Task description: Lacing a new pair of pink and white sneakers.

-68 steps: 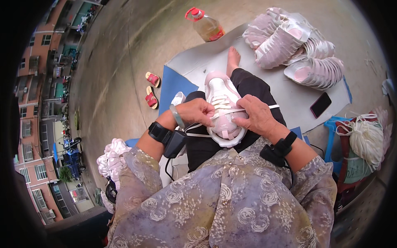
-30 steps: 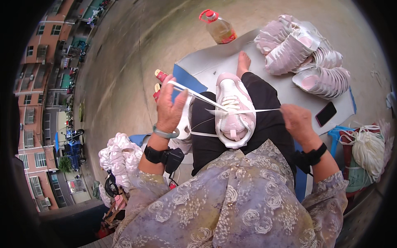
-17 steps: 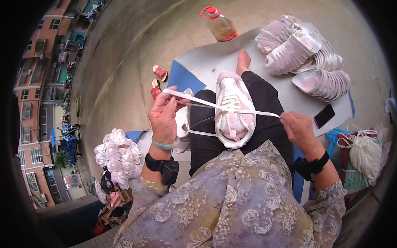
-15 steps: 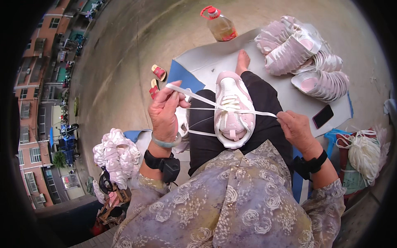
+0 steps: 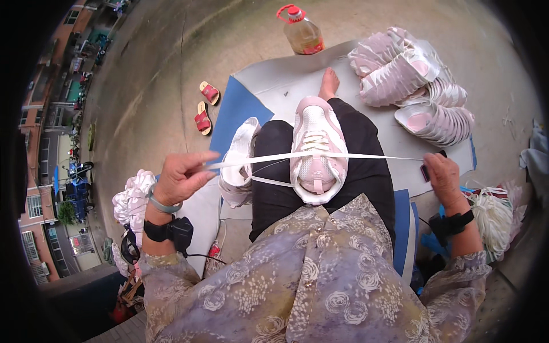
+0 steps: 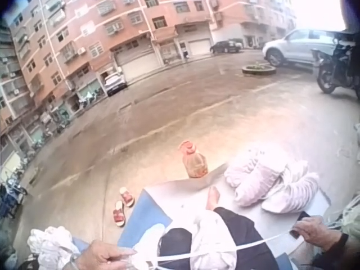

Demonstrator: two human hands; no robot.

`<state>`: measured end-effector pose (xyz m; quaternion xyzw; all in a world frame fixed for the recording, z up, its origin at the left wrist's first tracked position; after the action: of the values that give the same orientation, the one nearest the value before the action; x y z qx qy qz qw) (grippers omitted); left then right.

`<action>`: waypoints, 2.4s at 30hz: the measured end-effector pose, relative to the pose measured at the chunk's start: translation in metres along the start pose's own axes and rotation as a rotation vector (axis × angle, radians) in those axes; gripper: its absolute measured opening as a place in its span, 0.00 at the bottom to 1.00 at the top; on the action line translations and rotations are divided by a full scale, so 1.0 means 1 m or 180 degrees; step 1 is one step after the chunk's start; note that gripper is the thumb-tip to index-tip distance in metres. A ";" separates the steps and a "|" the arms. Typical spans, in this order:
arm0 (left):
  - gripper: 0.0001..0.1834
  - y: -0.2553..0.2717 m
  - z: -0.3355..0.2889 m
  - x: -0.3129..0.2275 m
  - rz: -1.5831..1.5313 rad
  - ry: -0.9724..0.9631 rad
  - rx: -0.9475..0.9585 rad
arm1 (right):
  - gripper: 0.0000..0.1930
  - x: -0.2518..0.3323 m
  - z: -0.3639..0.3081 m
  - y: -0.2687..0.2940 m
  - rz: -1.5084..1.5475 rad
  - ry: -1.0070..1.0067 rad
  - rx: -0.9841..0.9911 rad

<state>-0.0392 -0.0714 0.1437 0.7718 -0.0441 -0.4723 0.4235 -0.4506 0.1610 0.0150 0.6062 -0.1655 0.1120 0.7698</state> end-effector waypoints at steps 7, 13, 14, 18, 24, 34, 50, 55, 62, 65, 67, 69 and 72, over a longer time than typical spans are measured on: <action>0.14 -0.022 -0.063 0.091 0.1892 -0.0573 -0.0957 | 0.07 -0.089 -0.034 0.050 -0.1048 -0.0251 -0.0021; 0.15 -0.013 -0.116 0.134 0.2684 -0.0468 -0.1231 | 0.09 -0.143 -0.043 0.104 -0.1552 -0.0513 -0.0204; 0.15 -0.010 -0.122 0.140 0.2677 -0.0470 -0.1230 | 0.09 -0.143 -0.040 0.106 -0.1557 -0.0516 -0.0200; 0.06 0.002 -0.142 0.166 0.2998 -0.0178 -0.1183 | 0.09 -0.148 -0.038 0.097 -0.1141 -0.0663 -0.0416; 0.04 -0.005 -0.136 0.190 0.2620 0.0094 -0.1296 | 0.06 -0.136 -0.057 -0.016 0.1384 -0.2395 0.0248; 0.03 -0.011 -0.117 0.196 0.3031 0.0178 -0.0066 | 0.07 0.033 -0.013 -0.063 0.3546 -0.3311 0.1019; 0.03 -0.039 -0.123 0.250 -0.0798 0.1805 -0.1094 | 0.03 0.102 0.050 -0.115 0.4588 -0.2561 0.0657; 0.06 -0.037 -0.108 0.241 0.1176 0.1823 -0.0575 | 0.03 0.102 0.053 -0.115 0.4437 -0.2392 0.0529; 0.08 -0.060 -0.096 0.216 0.2146 0.1316 0.0329 | 0.03 0.104 0.052 -0.113 0.4440 -0.2442 0.0471; 0.11 -0.055 -0.097 0.226 0.2274 0.1294 0.0041 | 0.03 0.108 0.054 -0.112 0.4503 -0.2400 0.0466; 0.13 -0.049 -0.099 0.247 0.2196 0.1360 -0.0334 | 0.03 0.109 0.056 -0.113 0.4544 -0.2371 0.0457; 0.19 -0.034 -0.107 0.266 0.0917 0.1809 -0.0898 | 0.03 0.111 0.056 -0.112 0.4564 -0.2256 0.0448; 0.21 -0.032 -0.088 0.244 0.1321 0.1627 -0.1084 | 0.03 0.111 0.057 -0.111 0.4432 -0.2215 0.0426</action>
<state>0.1516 -0.1108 -0.0301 0.7579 -0.0133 -0.1688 0.6299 -0.3140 0.0761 -0.0292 0.4081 -0.7326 0.3825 0.3879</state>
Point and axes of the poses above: each hand's wrist, its own z-axis towards the middle knuckle, its own y-axis out of the back of the hand, x = y × z, the point moved 6 cm from there along z, towards the middle knuckle, and after that the axes turned 1 degree about z, right-handed, at the moved point
